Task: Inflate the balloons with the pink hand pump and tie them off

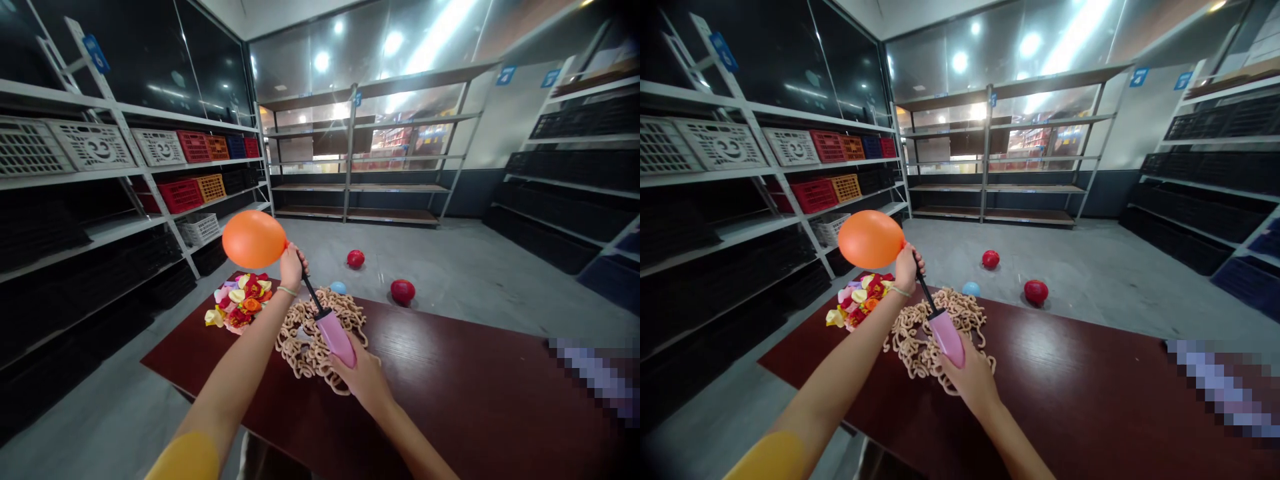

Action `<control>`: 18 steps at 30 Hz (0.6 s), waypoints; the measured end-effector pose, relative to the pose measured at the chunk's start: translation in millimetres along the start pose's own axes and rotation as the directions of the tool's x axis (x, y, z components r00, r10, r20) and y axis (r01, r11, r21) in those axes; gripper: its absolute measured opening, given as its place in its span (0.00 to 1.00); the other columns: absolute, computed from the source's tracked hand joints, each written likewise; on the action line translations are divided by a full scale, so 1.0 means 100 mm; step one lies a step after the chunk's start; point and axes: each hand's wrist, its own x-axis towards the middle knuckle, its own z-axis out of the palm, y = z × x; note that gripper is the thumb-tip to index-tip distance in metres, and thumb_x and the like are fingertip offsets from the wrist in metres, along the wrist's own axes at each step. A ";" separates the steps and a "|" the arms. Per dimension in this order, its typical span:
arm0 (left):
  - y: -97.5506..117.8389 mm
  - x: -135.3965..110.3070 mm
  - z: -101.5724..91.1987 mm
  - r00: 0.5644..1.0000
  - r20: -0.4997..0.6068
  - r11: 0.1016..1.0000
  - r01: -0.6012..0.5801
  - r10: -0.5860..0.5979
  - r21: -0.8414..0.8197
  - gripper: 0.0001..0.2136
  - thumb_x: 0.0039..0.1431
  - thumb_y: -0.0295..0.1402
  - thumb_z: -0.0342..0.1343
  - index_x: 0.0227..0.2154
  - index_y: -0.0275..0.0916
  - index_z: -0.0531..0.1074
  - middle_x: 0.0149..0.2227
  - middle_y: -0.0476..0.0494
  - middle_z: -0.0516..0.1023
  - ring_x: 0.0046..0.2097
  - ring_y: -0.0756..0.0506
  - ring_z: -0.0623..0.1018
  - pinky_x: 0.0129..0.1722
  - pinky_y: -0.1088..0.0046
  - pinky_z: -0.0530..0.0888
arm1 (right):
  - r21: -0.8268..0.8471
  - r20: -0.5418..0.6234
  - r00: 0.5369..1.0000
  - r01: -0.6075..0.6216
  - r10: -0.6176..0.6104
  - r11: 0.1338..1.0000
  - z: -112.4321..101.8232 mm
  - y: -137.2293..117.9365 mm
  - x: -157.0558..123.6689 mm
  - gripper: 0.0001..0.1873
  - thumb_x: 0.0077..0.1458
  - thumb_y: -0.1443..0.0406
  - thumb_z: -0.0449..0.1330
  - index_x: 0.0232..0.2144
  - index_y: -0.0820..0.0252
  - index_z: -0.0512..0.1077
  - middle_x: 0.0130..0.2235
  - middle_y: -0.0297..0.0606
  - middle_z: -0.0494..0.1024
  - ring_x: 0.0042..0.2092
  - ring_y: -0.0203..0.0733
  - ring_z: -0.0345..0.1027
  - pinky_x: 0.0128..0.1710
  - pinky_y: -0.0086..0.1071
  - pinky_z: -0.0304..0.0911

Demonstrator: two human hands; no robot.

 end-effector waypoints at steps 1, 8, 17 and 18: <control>-0.06 -0.08 0.04 1.000 0.020 1.000 -0.004 0.004 -0.002 0.14 0.63 0.44 0.47 0.27 0.42 0.58 0.19 0.56 0.61 0.15 0.54 0.63 0.13 0.81 0.58 | -0.011 -0.009 1.000 -0.006 0.006 1.000 -0.02 0.00 0.00 0.26 0.55 0.56 0.59 0.56 0.52 0.67 0.42 0.38 0.81 0.43 0.49 0.76 0.41 0.35 0.65; -0.73 -0.58 0.10 0.988 0.079 0.992 0.130 -0.130 0.008 0.15 0.63 0.46 0.48 0.27 0.41 0.59 0.18 0.55 0.62 0.15 0.53 0.63 0.13 0.79 0.60 | -0.134 -0.035 0.997 -0.076 0.072 0.988 -0.13 0.05 0.05 0.27 0.55 0.55 0.58 0.57 0.52 0.66 0.42 0.40 0.82 0.42 0.52 0.78 0.37 0.35 0.65; -0.19 0.08 -0.28 0.996 -0.013 0.996 0.088 -0.088 -0.003 0.13 0.62 0.42 0.49 0.26 0.41 0.59 0.18 0.55 0.62 0.15 0.53 0.64 0.13 0.80 0.61 | -0.252 -0.004 0.997 0.071 -0.075 0.965 -0.02 0.04 -0.01 0.30 0.57 0.57 0.58 0.60 0.56 0.63 0.51 0.42 0.78 0.49 0.54 0.75 0.45 0.39 0.67; -0.11 0.14 -0.30 0.997 -0.033 0.998 0.064 -0.064 -0.011 0.12 0.62 0.41 0.49 0.26 0.41 0.59 0.19 0.56 0.61 0.16 0.53 0.64 0.13 0.80 0.60 | -0.251 -0.003 0.996 0.086 -0.089 0.964 -0.01 0.03 -0.01 0.30 0.57 0.57 0.58 0.61 0.55 0.63 0.52 0.42 0.78 0.49 0.53 0.75 0.45 0.39 0.67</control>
